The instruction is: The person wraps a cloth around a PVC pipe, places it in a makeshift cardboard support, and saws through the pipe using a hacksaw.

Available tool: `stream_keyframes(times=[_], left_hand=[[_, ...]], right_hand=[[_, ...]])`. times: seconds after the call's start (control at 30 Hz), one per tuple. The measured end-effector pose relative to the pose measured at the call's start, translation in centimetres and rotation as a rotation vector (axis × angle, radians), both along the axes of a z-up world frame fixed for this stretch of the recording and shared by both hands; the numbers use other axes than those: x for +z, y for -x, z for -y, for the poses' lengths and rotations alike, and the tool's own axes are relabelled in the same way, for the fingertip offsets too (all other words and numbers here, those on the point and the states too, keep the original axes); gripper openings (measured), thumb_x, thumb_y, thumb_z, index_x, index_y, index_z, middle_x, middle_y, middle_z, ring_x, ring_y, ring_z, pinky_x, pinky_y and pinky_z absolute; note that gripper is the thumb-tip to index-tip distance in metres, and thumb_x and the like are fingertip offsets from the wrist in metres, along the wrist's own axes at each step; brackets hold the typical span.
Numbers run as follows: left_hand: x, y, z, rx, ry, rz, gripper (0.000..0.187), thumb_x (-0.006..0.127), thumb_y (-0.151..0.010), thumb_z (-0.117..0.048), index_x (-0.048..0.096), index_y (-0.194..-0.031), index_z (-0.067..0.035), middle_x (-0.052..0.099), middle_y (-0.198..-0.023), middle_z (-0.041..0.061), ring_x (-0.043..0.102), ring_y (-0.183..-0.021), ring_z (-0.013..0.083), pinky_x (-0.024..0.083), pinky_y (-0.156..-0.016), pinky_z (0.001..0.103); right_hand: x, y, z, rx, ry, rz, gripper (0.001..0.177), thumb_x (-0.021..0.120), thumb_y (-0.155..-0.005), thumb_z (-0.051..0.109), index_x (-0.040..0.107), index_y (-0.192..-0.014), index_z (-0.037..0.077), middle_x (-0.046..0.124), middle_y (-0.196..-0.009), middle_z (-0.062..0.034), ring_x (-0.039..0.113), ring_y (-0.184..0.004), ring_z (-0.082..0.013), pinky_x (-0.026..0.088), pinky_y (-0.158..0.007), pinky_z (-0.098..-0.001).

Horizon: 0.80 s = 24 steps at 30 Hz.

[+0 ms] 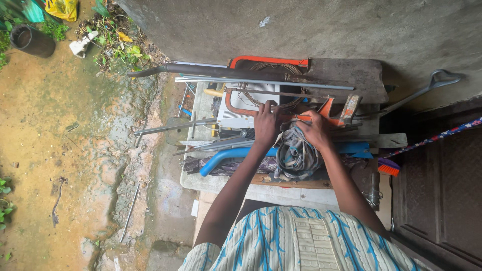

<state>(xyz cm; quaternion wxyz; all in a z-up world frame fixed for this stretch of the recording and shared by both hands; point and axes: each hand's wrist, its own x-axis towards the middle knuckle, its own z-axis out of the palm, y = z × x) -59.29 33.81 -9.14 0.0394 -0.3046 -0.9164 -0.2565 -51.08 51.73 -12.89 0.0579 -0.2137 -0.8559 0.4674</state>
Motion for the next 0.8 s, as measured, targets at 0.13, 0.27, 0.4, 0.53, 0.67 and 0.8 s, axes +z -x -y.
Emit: stream_keyframes(times=[0.13,0.27,0.4,0.53,0.67,0.8], left_hand=[[0.9,-1.3,0.8,-0.026,-0.082,-0.113,0.033,0.070,-0.081,-0.019,0.067,-0.114,-0.012,0.064,-0.112,0.009,0.054,-0.114,0.0318,0.039,-0.097,0.052],[1.3,-2.5,2.2,-0.043,-0.086,-0.115,0.024,0.070,-0.083,-0.021,0.066,-0.105,-0.012,0.068,-0.095,0.006,0.058,-0.105,0.0281,0.038,-0.108,0.056],[2.4,-3.5,3.8,-0.059,-0.159,0.056,0.015,0.068,-0.094,-0.020,0.064,-0.106,-0.012,0.068,-0.095,0.007,0.062,-0.098,0.0288,0.044,-0.088,0.046],[5.1,-5.0,6.3,-0.120,-0.286,0.071,0.027,0.069,-0.087,-0.013,0.067,-0.114,-0.014,0.066,-0.092,0.011,0.061,-0.091,0.0326,0.045,-0.079,0.046],[6.9,-6.5,8.5,-0.089,-0.456,0.157,0.040,0.068,-0.090,-0.007,0.073,-0.126,-0.024,0.069,-0.090,0.009,0.065,-0.083,0.0275,0.050,-0.077,0.041],[7.3,-8.5,10.4,-0.037,-0.598,0.388,0.058,0.059,-0.087,0.006,0.068,-0.139,-0.019,0.066,-0.098,0.015,0.066,-0.083,0.0256,0.053,-0.077,0.034]], right_hand=[[1.6,-0.8,0.1,0.038,-0.105,-0.053,0.041,0.077,-0.080,0.027,0.071,-0.110,0.000,0.075,-0.105,-0.0203,0.073,-0.099,-0.0300,0.055,-0.087,-0.0383],[4.5,-1.6,1.2,0.075,-0.138,-0.067,0.039,0.078,-0.082,0.026,0.071,-0.111,0.001,0.074,-0.103,-0.0209,0.073,-0.099,-0.0312,0.054,-0.085,-0.0394],[8.3,-2.6,3.0,0.104,-0.107,-0.055,0.039,0.078,-0.081,0.024,0.071,-0.113,0.003,0.075,-0.101,-0.0190,0.074,-0.095,-0.0284,0.055,-0.081,-0.0385],[11.5,-3.6,5.3,0.137,-0.100,-0.209,0.035,0.078,-0.082,0.018,0.070,-0.112,0.002,0.075,-0.101,-0.0152,0.074,-0.093,-0.0227,0.054,-0.077,-0.0346],[13.8,-4.3,8.1,0.101,0.226,-0.321,0.027,0.069,-0.089,0.009,0.070,-0.115,0.004,0.074,-0.098,-0.0073,0.071,-0.086,-0.0119,0.053,-0.075,-0.0261],[14.1,-4.8,11.7,0.041,0.351,-0.452,0.024,0.068,-0.095,0.007,0.059,-0.116,0.003,0.067,-0.088,-0.0045,0.059,-0.077,-0.0060,0.045,-0.069,-0.0234]])
